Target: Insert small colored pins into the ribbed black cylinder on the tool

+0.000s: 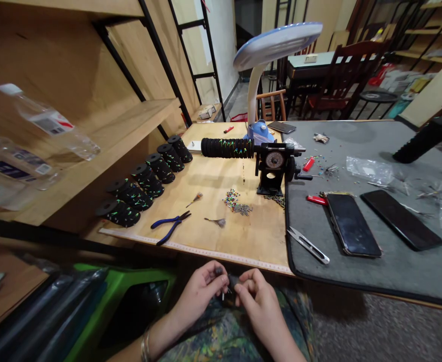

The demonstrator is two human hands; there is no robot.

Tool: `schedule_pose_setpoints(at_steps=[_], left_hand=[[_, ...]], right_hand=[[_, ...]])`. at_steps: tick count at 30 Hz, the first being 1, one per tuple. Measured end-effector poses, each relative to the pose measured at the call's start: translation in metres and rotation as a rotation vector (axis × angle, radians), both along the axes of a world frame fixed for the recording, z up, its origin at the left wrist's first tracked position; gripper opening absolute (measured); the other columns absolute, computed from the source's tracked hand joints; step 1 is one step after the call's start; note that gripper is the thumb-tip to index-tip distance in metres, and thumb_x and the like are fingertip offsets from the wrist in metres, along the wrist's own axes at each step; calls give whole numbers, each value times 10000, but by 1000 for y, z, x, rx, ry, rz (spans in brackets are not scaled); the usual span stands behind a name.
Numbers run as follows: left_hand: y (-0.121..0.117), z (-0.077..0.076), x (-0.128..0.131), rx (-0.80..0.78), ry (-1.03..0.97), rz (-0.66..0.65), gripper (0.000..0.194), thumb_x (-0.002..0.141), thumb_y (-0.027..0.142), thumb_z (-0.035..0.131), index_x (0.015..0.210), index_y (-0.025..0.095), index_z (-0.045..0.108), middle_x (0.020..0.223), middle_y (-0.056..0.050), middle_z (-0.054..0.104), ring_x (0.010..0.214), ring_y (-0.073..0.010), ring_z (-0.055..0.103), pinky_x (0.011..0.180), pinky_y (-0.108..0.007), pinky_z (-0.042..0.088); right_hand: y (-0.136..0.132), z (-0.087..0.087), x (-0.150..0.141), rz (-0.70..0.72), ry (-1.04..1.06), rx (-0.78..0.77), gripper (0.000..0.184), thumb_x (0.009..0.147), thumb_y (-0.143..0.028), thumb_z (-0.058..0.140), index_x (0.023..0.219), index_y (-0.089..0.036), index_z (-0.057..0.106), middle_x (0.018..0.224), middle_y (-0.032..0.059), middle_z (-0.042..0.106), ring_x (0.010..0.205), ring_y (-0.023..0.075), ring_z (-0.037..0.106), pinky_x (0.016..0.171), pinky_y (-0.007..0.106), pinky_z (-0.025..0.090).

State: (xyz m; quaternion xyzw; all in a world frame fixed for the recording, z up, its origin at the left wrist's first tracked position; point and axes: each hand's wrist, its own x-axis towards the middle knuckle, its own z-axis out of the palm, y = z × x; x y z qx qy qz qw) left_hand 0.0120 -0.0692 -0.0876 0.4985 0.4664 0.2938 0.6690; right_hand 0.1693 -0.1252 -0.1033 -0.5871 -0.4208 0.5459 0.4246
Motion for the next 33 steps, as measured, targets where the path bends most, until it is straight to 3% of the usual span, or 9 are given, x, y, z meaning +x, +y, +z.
schedule_pose_setpoints(at_steps=[7,15,20,25,33], left_hand=[[0,0,-1,9,-1,-20,224,799,358,656,771,159,557,624,13,582,592,-127,555,576,-235,417],[-1,-3,-2,13,-15,-26,187,807,319,641,771,158,554,633,11,585,596,-127,560,590,-239,428],[-2,-3,-2,13,-20,-27,172,809,303,640,773,157,557,633,14,582,590,-122,555,587,-234,422],[-2,1,-3,7,-29,-15,183,802,311,647,772,155,555,628,9,587,591,-124,554,588,-236,427],[1,14,-11,-58,-108,-201,158,764,264,659,781,147,555,671,3,576,578,-118,554,573,-231,426]], right_hand=[[0,-4,0,-15,37,-46,333,804,-522,614,716,-218,511,539,-11,627,486,132,490,502,246,337],[4,-2,1,-7,56,-97,336,748,-511,658,687,-200,545,489,-29,587,465,127,482,510,243,336],[3,-2,2,-6,9,-14,304,790,-434,631,937,-177,560,528,-85,492,504,132,472,544,249,359],[-3,-1,4,1,-37,85,302,866,-361,533,1105,-179,501,655,-61,504,609,146,498,620,267,410],[-8,5,8,72,-50,122,541,707,-106,480,1234,-209,413,746,-44,555,693,156,527,684,287,420]])
